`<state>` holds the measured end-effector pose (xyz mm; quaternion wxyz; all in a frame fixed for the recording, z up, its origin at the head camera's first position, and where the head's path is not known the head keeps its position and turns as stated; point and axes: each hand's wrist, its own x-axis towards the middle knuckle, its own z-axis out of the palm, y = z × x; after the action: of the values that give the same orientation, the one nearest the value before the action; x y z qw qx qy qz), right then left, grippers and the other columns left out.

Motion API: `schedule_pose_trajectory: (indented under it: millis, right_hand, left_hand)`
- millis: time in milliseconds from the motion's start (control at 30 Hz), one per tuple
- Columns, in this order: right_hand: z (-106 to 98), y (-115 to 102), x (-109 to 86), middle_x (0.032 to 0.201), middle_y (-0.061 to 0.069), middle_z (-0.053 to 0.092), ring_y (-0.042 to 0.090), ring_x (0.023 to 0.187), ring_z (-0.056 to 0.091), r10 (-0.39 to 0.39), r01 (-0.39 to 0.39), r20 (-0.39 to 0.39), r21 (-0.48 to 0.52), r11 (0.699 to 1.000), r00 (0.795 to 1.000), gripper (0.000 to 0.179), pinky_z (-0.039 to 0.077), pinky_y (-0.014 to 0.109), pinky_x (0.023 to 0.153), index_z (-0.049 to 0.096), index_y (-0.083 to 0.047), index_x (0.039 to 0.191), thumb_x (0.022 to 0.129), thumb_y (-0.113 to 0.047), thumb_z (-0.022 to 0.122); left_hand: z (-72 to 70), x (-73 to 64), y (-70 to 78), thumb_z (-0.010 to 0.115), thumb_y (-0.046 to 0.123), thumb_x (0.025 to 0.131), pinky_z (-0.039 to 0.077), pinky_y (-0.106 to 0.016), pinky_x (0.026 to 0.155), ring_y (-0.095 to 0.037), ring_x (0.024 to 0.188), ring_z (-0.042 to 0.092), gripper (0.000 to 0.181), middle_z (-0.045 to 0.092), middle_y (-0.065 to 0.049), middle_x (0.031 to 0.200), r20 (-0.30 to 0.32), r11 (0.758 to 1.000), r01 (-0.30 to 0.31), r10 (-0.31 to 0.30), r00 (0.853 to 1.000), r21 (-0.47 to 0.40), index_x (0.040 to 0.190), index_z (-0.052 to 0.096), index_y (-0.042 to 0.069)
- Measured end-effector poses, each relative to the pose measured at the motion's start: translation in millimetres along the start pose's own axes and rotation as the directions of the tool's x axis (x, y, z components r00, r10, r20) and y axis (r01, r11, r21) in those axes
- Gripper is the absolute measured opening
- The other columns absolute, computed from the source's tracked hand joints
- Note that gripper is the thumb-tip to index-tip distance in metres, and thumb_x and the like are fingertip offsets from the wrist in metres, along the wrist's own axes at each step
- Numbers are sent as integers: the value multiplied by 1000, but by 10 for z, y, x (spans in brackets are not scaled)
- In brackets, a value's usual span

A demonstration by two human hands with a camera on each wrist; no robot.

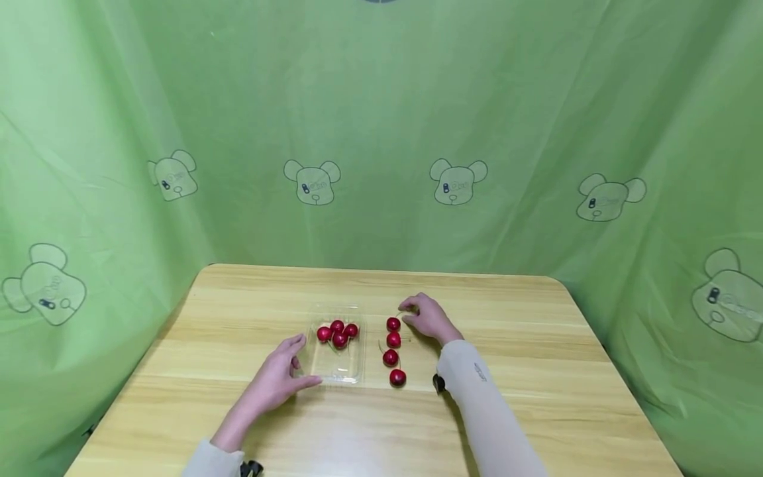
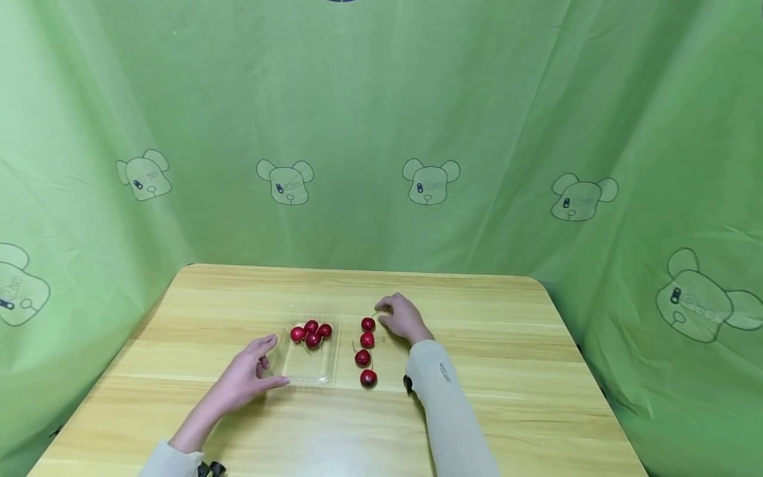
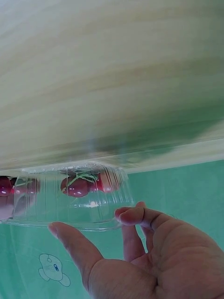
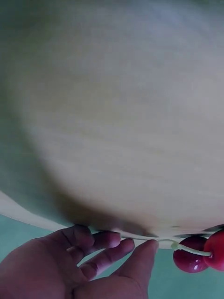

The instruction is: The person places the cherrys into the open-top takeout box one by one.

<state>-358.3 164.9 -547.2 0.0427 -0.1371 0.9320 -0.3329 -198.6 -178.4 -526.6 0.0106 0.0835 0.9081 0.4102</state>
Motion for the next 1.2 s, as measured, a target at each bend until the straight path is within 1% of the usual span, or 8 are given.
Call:
schedule_pose_trajectory:
  millis: [133,200,400,533,667,800,967,1200]
  right_hand:
    - [10,21,14,109,10,64,28,106,60,18,-18,-9,2,1000,1000,12,49,50,103,75,-10,105,93,-10,76]
    - [15,32,17,105,9,64,27,103,60,22,-22,-13,3,1000,1000,7,49,50,101,74,-8,98,92,-11,77]
    - [26,48,12,100,8,65,25,100,59,44,-43,-6,3,999,999,5,49,48,99,74,-8,90,92,-11,77]
    - [14,39,-6,96,6,68,23,96,61,56,-56,3,12,998,998,5,51,46,96,74,-10,89,94,-10,75]
    - [-14,13,-25,92,3,70,19,90,63,62,-62,3,14,998,998,6,54,43,91,74,-9,92,95,-14,74]
    - [-56,-27,-53,93,3,70,18,88,62,82,-82,-9,25,996,997,5,55,39,88,74,-10,95,96,-15,74]
    - [-132,-97,-76,96,6,70,20,86,63,78,-75,-47,65,995,996,4,57,35,82,73,-9,100,97,-11,72]
    - [-249,-237,-117,96,6,73,20,87,65,68,-51,-133,129,990,989,6,58,35,83,75,-9,100,96,-12,73]
  left_hand:
    - [-1,1,9,91,32,76,50,-21,67,-11,82,53,101,43,-26,158,5,1000,-4,4,1000,11,154,39,-6]
    - [-2,1,9,91,32,76,50,-21,67,-11,82,54,101,43,-25,158,5,1000,-3,3,1000,13,155,39,-6]
    - [-2,-5,4,91,32,76,50,-21,67,-13,83,53,102,43,-26,158,7,1000,-6,6,1000,4,154,39,-7]
    - [0,-7,-4,92,31,76,50,-22,67,-14,83,54,101,43,-26,157,7,1000,-8,8,1000,2,154,39,-7]
    - [0,-8,-8,92,30,76,50,-22,67,-14,83,54,101,44,-26,157,2,1000,-10,10,1000,1,153,40,-8]
    - [0,-7,-11,92,29,76,49,-22,68,-15,84,55,100,44,-26,157,-1,1000,-14,14,1000,-3,153,40,-8]
    - [-2,-10,-4,92,29,76,49,-22,68,-16,85,55,100,43,-26,157,0,1000,-15,15,1000,0,153,40,-8]
    - [-2,-6,-5,92,28,76,50,-22,68,-16,85,56,99,44,-26,157,-3,1000,-11,11,1000,9,153,41,-8]
